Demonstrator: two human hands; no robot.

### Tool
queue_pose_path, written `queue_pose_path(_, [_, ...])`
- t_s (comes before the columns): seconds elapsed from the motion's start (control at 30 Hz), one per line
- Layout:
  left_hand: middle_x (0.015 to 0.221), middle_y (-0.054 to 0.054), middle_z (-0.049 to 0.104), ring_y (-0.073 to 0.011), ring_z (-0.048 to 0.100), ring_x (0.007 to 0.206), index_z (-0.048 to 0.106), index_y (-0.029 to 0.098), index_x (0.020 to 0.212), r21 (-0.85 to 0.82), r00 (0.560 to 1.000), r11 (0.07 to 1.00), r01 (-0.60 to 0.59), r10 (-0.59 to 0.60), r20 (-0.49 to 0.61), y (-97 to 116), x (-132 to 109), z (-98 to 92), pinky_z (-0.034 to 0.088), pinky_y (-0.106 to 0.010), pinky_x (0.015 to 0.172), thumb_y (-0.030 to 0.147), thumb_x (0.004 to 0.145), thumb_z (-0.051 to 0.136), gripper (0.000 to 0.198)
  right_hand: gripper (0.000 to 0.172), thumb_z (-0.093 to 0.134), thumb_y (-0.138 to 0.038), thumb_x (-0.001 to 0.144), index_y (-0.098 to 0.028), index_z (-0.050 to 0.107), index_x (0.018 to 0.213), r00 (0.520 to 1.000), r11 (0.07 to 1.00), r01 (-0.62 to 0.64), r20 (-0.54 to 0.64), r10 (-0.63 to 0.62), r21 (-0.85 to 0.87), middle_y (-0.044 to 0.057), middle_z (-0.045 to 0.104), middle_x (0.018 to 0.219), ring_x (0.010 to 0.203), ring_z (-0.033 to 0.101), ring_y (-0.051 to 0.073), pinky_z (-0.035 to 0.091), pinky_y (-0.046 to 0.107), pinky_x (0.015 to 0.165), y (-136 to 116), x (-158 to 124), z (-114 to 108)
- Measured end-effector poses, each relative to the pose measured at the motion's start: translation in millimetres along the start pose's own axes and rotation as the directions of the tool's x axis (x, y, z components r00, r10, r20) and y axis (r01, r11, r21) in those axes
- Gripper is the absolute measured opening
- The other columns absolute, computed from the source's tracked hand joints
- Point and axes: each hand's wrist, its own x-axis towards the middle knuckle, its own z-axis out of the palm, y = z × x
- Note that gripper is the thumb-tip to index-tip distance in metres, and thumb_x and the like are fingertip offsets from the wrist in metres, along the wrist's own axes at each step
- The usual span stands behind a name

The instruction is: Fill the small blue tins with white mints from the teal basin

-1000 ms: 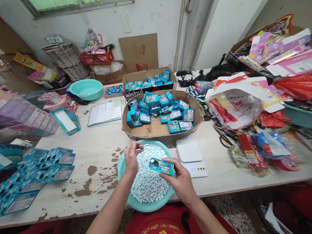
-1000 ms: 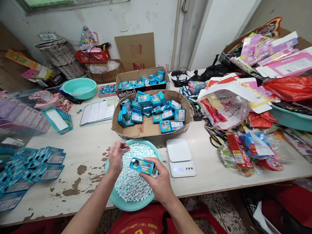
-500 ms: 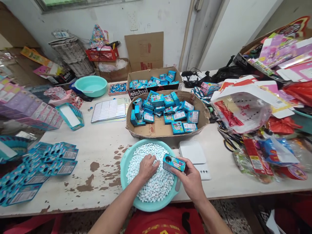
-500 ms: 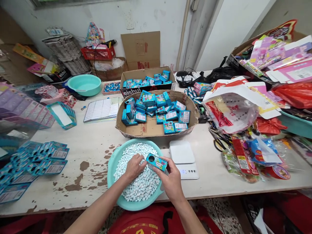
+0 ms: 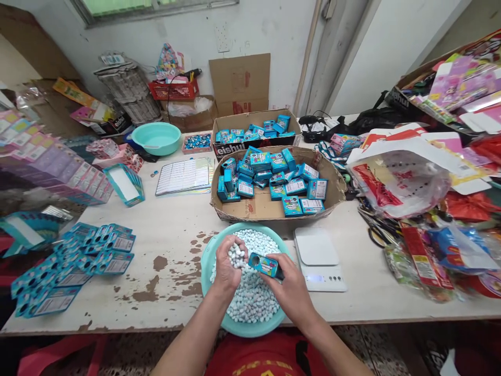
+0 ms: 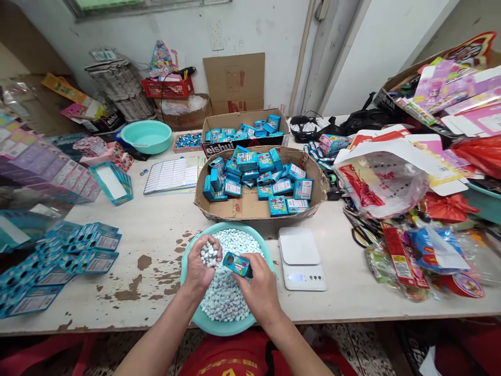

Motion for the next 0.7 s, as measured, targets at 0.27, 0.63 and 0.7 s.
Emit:
queue_pose_path(0.27, [0.058, 0.004, 0.050, -0.0093, 0.051, 0.052, 0.050, 0.017, 0.061, -0.043, 0.985, 0.986, -0.158, 0.155, -0.080, 5, -1, 17.3, 0.047, -0.025, 0.055, 0.031, 0.069, 0.065, 0.023, 0.030, 0.066, -0.014, 0.072, -0.022, 0.058, 0.100, 0.996, 0.995, 0.088, 0.031, -0.086, -0.053, 0.004, 0.064, 0.095, 0.092, 0.060, 0.023, 0.048, 0.034, 0.079, -15, 5, 9])
queue_pose_path(0.63, [0.058, 0.004, 0.053, -0.0082, 0.051, 0.045, 0.050, 0.016, 0.066, 0.079, 0.980, 0.988, -0.131, 0.141, -0.137, 2, 8, 26.3, 0.039, -0.020, 0.046, 0.044, 0.068, 0.070, 0.035, 0.030, 0.068, -0.014, 0.071, -0.023, 0.059, 0.098, 0.999, 0.999, 0.013, 0.041, -0.012, -0.034, 0.004, 0.064, 0.096, 0.093, 0.060, 0.023, 0.047, 0.036, 0.080, -14, 14, 6])
queue_pose_path(0.7, [0.055, 0.004, 0.052, -0.0088, 0.051, 0.045, 0.049, 0.017, 0.065, 0.101, 0.978, 0.983, -0.152, 0.164, -0.129, 3, 7, 28.7, 0.039, -0.021, 0.047, 0.046, 0.068, 0.070, 0.036, 0.030, 0.068, -0.013, 0.069, -0.022, 0.059, 0.097, 0.999, 1.000, 0.007, 0.051, -0.006, -0.022, 0.003, 0.064, 0.094, 0.091, 0.060, 0.023, 0.047, 0.035, 0.080, -15, 14, 6])
